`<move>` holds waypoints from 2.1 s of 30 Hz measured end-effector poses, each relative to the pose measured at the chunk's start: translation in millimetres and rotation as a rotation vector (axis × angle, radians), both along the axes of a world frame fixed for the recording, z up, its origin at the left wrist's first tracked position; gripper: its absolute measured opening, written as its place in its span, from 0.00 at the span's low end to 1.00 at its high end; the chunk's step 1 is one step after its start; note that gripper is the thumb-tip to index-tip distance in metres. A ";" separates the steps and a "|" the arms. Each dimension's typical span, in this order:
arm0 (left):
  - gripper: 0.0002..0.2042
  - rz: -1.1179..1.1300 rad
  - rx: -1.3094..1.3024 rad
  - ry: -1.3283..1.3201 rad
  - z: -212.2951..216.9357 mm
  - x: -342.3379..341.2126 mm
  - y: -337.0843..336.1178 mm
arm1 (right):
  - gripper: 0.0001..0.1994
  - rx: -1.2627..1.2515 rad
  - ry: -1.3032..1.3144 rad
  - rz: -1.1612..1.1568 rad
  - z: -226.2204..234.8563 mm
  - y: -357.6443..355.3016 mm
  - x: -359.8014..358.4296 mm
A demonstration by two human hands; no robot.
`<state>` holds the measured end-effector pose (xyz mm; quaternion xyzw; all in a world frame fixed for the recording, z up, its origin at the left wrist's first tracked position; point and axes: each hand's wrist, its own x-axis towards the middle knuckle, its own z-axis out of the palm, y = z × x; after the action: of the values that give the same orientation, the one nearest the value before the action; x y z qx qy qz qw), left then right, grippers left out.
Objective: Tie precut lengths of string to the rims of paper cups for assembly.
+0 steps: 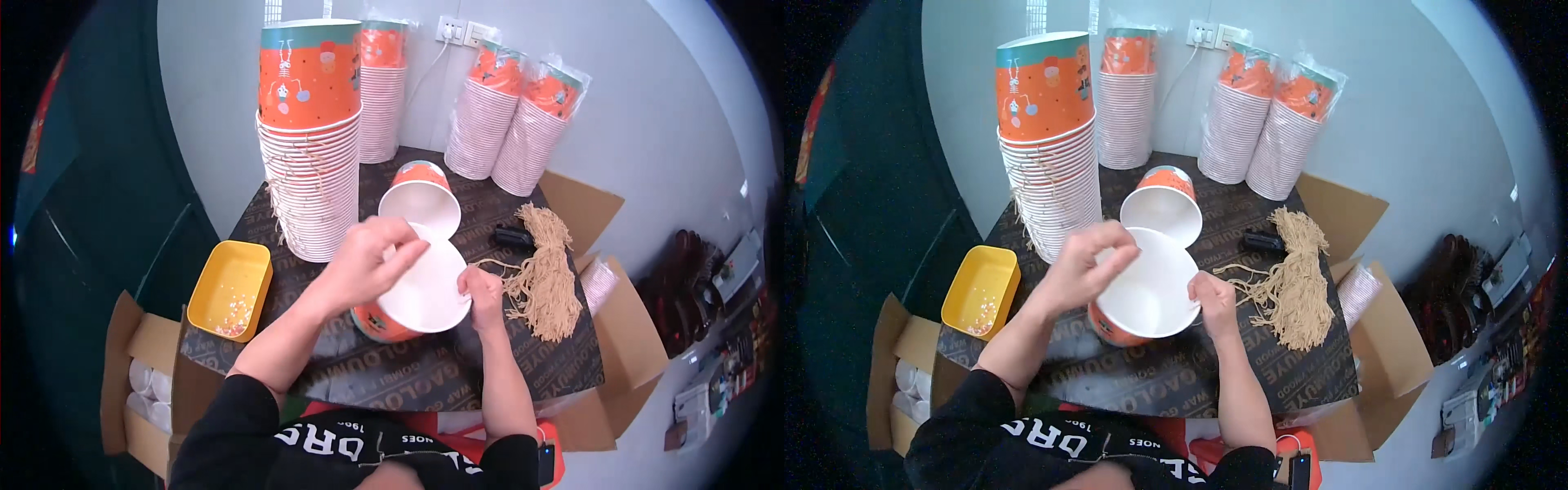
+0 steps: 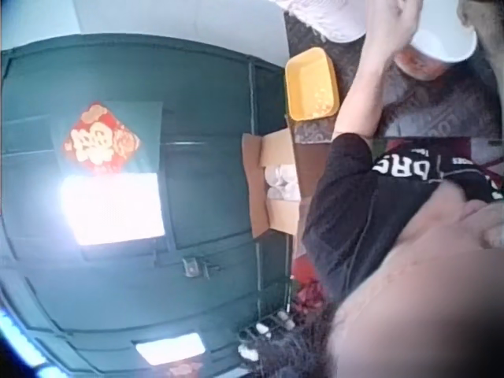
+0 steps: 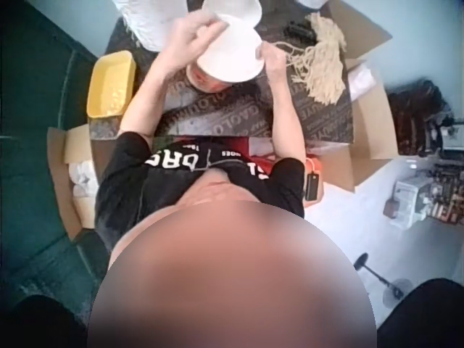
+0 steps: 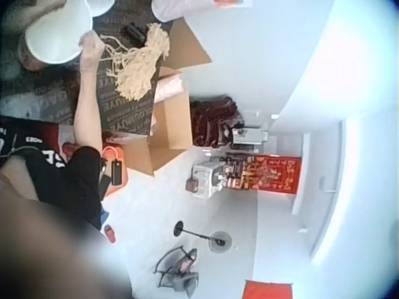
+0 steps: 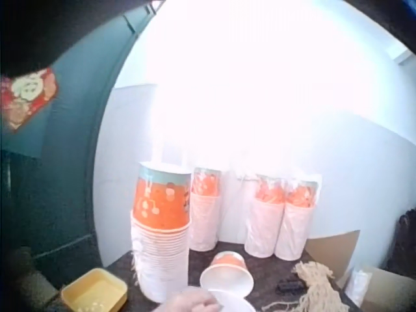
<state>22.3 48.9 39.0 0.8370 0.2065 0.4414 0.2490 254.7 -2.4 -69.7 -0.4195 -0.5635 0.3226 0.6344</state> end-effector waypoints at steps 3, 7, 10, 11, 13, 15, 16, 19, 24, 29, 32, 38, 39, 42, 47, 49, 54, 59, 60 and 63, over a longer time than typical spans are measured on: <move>0.09 -0.044 0.129 -0.154 4.7 -18.1 13.5 | 0.20 0.019 0.081 0.122 7.6 -0.6 3.0; 0.13 -0.238 0.014 -0.297 1.7 -11.7 15.9 | 0.17 -0.006 -0.001 0.225 5.2 -1.8 4.5; 0.22 -0.542 -0.132 -0.196 0.9 -7.9 11.7 | 0.15 -0.119 0.029 0.289 4.6 -3.5 1.0; 0.23 -0.604 -0.101 -0.117 -0.7 -5.9 12.0 | 0.16 -0.130 0.008 0.292 2.9 -3.0 -1.0; 0.20 -0.560 -0.110 -0.116 -8.9 -1.6 6.4 | 0.16 0.040 -0.188 0.326 -7.9 5.7 7.1; 0.22 -0.462 -0.081 -0.160 -11.9 -0.6 6.6 | 0.16 -0.021 -0.138 0.219 7.3 1.1 -6.6; 0.22 -0.459 -0.082 -0.160 -11.7 -2.9 9.2 | 0.16 -0.079 -0.089 0.112 12.4 0.1 -11.5; 0.23 -0.297 0.191 0.012 -3.9 -3.2 8.5 | 0.13 -0.168 0.363 0.291 8.4 3.0 9.9; 0.22 0.091 0.594 0.191 -8.0 10.0 -0.6 | 0.11 -0.078 0.374 0.279 8.4 3.2 17.8; 0.20 0.503 0.555 0.185 -20.0 19.1 2.6 | 0.12 0.048 0.502 0.501 14.1 -4.7 20.7; 0.19 0.591 0.531 0.143 -21.5 19.9 4.6 | 0.17 0.151 0.598 0.576 18.0 -7.0 27.3; 0.16 0.724 0.556 0.128 -28.7 23.6 6.5 | 0.21 0.339 0.747 0.559 19.2 -5.9 45.6; 0.16 0.711 0.555 0.132 -29.8 24.9 1.7 | 0.21 0.334 0.786 0.503 18.3 -5.5 44.6; 0.16 0.646 0.469 0.315 -28.8 27.5 -13.2 | 0.25 0.341 0.851 0.514 13.1 -1.9 43.9; 0.17 0.522 0.357 0.557 -29.9 26.4 -17.6 | 0.35 0.314 0.804 0.542 15.8 2.3 33.6; 0.17 0.504 0.343 0.574 -29.5 24.6 -18.2 | 0.37 0.303 0.788 0.526 18.6 3.1 24.3; 0.13 0.427 0.259 0.427 -27.0 28.3 -15.8 | 0.43 0.280 0.681 0.478 25.9 -1.9 10.0; 0.11 0.172 0.266 0.123 -24.4 32.2 -18.5 | 0.42 0.298 0.519 0.527 26.7 -5.2 -4.5; 0.12 0.156 0.240 0.133 -27.6 34.1 -19.7 | 0.43 0.299 0.460 0.511 27.0 -6.3 -8.5; 0.12 0.136 0.238 0.167 -33.1 39.1 -26.6 | 0.44 0.317 0.369 0.468 27.8 -10.9 -21.6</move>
<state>61.4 22.3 5.9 0.8784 0.2287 0.4077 0.0997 233.1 -13.3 -41.9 -0.1094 -0.5632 0.4383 0.6919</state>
